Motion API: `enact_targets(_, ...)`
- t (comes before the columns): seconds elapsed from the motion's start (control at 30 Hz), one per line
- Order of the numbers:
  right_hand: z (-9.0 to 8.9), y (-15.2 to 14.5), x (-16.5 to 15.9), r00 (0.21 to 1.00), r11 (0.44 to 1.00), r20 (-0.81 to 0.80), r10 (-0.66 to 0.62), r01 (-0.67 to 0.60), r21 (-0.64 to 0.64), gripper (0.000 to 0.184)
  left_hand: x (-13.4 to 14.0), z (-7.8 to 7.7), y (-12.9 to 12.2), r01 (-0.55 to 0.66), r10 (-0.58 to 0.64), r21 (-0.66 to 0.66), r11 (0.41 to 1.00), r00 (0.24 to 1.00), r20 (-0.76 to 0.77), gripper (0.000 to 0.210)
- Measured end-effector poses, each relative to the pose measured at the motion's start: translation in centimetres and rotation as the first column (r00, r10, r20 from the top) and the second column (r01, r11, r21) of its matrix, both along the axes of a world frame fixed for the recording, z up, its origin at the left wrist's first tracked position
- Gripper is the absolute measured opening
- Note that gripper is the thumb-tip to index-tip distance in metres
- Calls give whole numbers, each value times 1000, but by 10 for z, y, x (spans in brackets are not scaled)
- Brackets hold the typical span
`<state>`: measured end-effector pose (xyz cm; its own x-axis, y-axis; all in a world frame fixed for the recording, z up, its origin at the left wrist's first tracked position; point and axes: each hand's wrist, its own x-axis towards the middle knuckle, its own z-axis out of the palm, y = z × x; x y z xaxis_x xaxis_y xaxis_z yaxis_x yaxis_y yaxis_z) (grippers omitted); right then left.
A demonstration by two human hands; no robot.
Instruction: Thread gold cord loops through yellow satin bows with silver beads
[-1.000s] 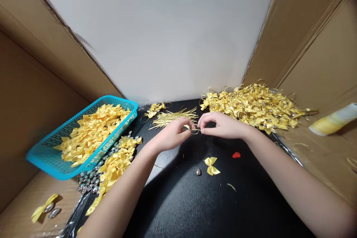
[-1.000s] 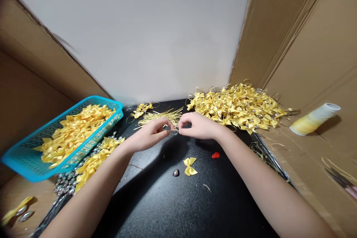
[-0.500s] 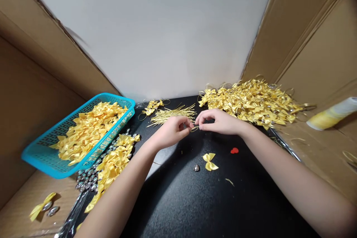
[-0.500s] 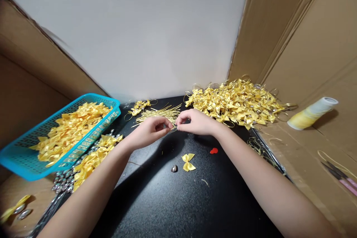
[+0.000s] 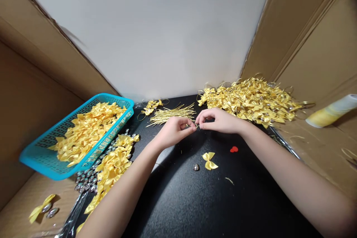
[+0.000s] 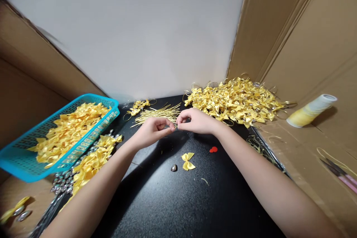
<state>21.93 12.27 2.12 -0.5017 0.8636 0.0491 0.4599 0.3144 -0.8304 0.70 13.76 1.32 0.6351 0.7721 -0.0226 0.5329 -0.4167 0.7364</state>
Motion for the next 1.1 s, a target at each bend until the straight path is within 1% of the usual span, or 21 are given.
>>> enact_targets(0.13, -2, 1, 2, 1000, 1000, -2, -5, 5, 3, 6, 0, 3, 0, 41, -40, -23, 999, 997, 69, 18)
enact_targets(0.2, -3, 1, 2, 1000, 1000, 2, 0, 0, 1, 6, 0, 5, 1, 76, -63, -105, 992, 991, 121, 19)
enact_targets(0.3, -4, 2, 2, 1000, 1000, 10, -1, 1, -2, 7, -1, 5, 2, 104, -57, -290, 951, 984, 167, 20)
enact_targets(0.33, -4, 2, 3, 1000, 1000, 10, -2, 2, -3, 7, -1, 5, 2, 107, -49, -327, 939, 983, 179, 20)
enact_targets(0.4, -5, 3, 3, 1000, 1000, 5, -1, 1, -8, 7, 0, 4, 2, 101, -28, -357, 929, 978, 205, 18)
enact_targets(0.53, -6, 3, 3, 1000, 1000, -4, -16, 16, -22, 6, 2, 1, 2, 77, -3, -356, 931, 979, 205, 14)
enact_targets(0.63, -6, 2, 2, 1000, 999, -6, -21, 21, -27, 6, 2, -2, 3, 59, -2, -328, 943, 985, 174, 16)
enact_targets(0.83, -8, 2, 1, 1000, 999, -6, -1, 1, -34, 7, 3, -10, 3, 21, 22, -312, 950, 991, 134, 21)
enact_targets(1.0, -10, 3, 2, 999, 998, -43, -11, 8, -56, 6, 7, -12, 1, 2, 64, -317, 949, 978, 197, 20)
enact_targets(1.1, -10, 3, 0, 993, 994, -118, -6, -7, -106, 6, 7, -12, 1, -14, 77, -291, 957, 976, 206, 21)
